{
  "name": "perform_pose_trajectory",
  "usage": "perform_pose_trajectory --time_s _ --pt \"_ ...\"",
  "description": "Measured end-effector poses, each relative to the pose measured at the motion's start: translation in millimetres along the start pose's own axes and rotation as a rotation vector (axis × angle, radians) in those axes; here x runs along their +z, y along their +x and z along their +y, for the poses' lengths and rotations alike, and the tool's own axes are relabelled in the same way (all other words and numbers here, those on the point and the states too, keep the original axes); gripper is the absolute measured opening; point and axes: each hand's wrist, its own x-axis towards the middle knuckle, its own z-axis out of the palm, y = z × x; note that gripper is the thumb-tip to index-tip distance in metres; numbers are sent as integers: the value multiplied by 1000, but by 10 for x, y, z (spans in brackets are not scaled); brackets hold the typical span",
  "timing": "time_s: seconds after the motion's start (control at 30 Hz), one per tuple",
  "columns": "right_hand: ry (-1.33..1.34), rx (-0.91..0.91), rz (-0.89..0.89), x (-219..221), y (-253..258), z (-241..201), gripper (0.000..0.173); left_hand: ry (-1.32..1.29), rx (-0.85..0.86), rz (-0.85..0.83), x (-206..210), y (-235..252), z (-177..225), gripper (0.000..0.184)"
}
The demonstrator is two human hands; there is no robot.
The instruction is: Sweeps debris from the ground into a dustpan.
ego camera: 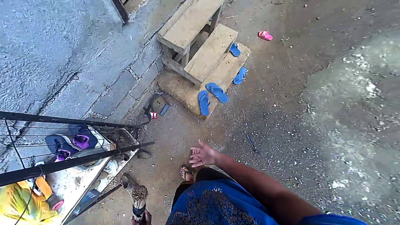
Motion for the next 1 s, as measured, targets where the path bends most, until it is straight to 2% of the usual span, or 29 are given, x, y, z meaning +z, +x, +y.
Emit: perform_pose_trajectory --time_s 0.03,0.1,0.2,0.27,0.33,0.4,0.43,0.47,0.53,0.63,0.67,0.73,0.8,0.87,0.93,1.0 --pt "17 36 -20 26 -53 -43 87 41 -59 49 400 -58 -243 51" --pt "-26 92 -88 139 -201 -127 92 154 -151 32 1074 -68 -656 52" --pt "-121 127 -208 405 -497 -231 97 437 -182 -90 1955 13 -1147 53" --pt "-112 152 -283 521 -602 -299 99 590 -246 -189 2359 124 -1404 55" --pt "-49 183 -337 543 -618 -419 84 690 -350 -288 2712 205 -1618 60" --pt "54 201 -321 478 -612 -517 51 818 -449 -361 2990 282 -1748 67" --pt "100 190 -278 450 -639 -562 40 939 -481 -377 3102 367 -1778 73" --pt "131 177 -243 410 -679 -621 35 1090 -461 -357 3204 461 -1783 76" --pt "174 141 -207 282 -785 -753 34 1350 -229 -223 3412 598 -1710 75" --pt "177 66 -139 -20 -923 -979 37 1627 311 -123 3844 972 -1424 113" --pt "186 46 -103 -91 -993 -1038 37 1707 469 -108 4013 1119 -1282 114" --pt "223 18 -40 -79 -1151 -1177 37 1858 665 -117 4429 1415 -986 100" --pt "286 1 -29 -7 -1270 -1351 36 1952 710 -166 4890 1753 -742 81" --pt "325 -10 -52 95 -1379 -1581 39 2013 672 -155 5218 2146 -607 69" --pt "358 0 -109 207 -1371 -1775 42 2081 549 -64 5554 2485 -488 71" --pt "351 25 -79 321 -1322 -1909 44 2120 389 -31 5781 2803 -454 75"
